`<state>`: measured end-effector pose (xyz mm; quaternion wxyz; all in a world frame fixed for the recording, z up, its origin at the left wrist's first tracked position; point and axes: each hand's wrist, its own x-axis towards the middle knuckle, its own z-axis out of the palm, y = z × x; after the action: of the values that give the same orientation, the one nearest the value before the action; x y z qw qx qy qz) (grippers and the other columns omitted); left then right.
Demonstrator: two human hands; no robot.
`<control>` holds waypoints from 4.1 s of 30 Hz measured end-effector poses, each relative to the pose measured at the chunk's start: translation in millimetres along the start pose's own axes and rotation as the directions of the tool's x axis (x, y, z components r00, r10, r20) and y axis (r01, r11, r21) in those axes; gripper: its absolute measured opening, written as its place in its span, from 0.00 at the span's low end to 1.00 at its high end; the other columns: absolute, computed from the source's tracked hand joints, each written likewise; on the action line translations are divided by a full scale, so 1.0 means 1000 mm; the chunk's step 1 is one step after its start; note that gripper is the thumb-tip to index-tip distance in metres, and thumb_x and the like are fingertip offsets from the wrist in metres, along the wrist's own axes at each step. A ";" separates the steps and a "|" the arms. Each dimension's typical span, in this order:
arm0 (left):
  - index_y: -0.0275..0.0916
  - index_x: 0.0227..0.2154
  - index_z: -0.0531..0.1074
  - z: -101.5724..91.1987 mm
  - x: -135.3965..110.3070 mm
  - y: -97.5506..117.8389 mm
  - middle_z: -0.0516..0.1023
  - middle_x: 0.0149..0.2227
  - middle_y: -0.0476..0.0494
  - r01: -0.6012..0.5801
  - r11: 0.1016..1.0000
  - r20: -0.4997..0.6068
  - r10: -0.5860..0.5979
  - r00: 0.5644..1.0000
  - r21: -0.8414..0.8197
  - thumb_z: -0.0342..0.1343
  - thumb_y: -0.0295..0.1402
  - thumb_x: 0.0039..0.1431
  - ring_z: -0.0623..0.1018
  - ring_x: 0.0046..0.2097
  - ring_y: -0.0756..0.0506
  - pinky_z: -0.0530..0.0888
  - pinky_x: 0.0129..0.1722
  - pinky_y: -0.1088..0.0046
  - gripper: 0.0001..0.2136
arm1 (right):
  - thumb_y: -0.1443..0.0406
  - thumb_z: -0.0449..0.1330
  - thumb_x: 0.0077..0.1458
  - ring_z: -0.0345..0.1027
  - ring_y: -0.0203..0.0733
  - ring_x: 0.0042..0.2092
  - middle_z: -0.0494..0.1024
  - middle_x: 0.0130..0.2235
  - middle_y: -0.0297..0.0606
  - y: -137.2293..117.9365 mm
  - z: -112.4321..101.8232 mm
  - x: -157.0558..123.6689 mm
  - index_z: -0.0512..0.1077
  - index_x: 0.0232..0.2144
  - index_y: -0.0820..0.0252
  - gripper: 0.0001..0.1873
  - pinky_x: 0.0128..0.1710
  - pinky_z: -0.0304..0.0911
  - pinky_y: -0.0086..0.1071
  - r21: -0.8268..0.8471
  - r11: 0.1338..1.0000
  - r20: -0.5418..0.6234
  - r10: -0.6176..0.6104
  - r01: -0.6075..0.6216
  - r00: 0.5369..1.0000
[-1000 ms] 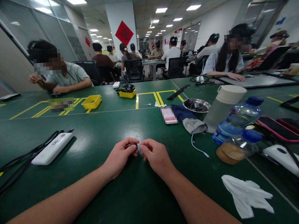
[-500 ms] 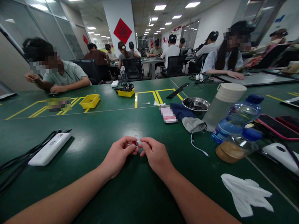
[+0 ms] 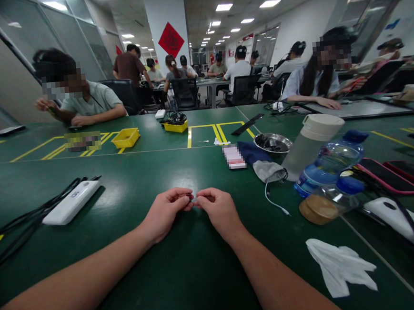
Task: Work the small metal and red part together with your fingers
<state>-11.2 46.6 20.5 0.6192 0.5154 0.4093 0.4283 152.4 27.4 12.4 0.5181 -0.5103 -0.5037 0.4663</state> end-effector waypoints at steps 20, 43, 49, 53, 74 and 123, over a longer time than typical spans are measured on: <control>0.33 0.40 0.76 0.000 0.000 0.002 0.80 0.35 0.38 0.055 0.995 -0.015 -0.056 0.998 -0.086 0.57 0.35 0.58 0.80 0.35 0.47 0.76 0.37 0.72 0.12 | 0.59 0.64 0.50 0.75 0.40 0.35 0.79 0.35 0.42 -0.009 -0.001 -0.001 0.75 0.31 0.64 0.12 0.37 0.70 0.34 0.331 0.914 0.128 0.203 -0.234 0.971; 0.33 0.39 0.76 -0.001 0.001 -0.001 0.79 0.37 0.39 0.055 0.995 -0.013 -0.057 0.998 -0.081 0.59 0.29 0.54 0.79 0.37 0.48 0.76 0.39 0.73 0.10 | 0.67 0.62 0.48 0.76 0.42 0.35 0.80 0.34 0.43 -0.006 0.000 -0.001 0.76 0.31 0.63 0.06 0.41 0.70 0.39 0.351 0.906 0.096 0.218 -0.238 0.971; 0.34 0.41 0.75 -0.001 0.001 -0.002 0.79 0.39 0.39 0.020 0.999 0.016 -0.020 1.000 -0.040 0.58 0.29 0.55 0.78 0.38 0.49 0.74 0.41 0.73 0.11 | 0.68 0.63 0.46 0.76 0.41 0.35 0.79 0.32 0.41 -0.006 0.001 -0.001 0.75 0.31 0.64 0.07 0.41 0.70 0.39 0.357 0.905 0.091 0.213 -0.231 0.973; 0.34 0.42 0.74 -0.001 0.000 -0.001 0.79 0.38 0.40 -0.004 1.000 0.036 0.005 0.999 -0.012 0.59 0.28 0.53 0.77 0.36 0.50 0.74 0.40 0.73 0.13 | 0.67 0.64 0.45 0.75 0.40 0.34 0.79 0.33 0.39 -0.008 0.002 -0.002 0.74 0.31 0.63 0.08 0.41 0.70 0.38 0.357 0.911 0.067 0.195 -0.206 0.978; 0.33 0.41 0.73 -0.002 0.002 -0.002 0.78 0.38 0.37 0.075 0.983 0.030 -0.071 0.997 -0.165 0.55 0.29 0.57 0.79 0.35 0.48 0.75 0.38 0.72 0.10 | 0.64 0.62 0.50 0.75 0.41 0.36 0.80 0.35 0.40 -0.009 0.002 -0.004 0.76 0.31 0.62 0.06 0.44 0.68 0.41 0.399 0.896 0.132 0.153 -0.194 0.979; 0.35 0.42 0.73 -0.002 0.003 -0.002 0.78 0.39 0.40 0.067 0.995 0.055 -0.063 0.997 -0.071 0.53 0.22 0.56 0.80 0.36 0.50 0.76 0.37 0.76 0.11 | 0.69 0.65 0.44 0.74 0.40 0.34 0.79 0.31 0.39 -0.004 0.003 -0.004 0.75 0.30 0.62 0.06 0.41 0.66 0.37 0.279 0.951 0.110 0.107 -0.134 0.988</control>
<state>-11.4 50.1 18.4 0.6618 0.4899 0.3935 0.4089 149.1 23.9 15.7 0.5327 -0.4377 -0.4225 0.5884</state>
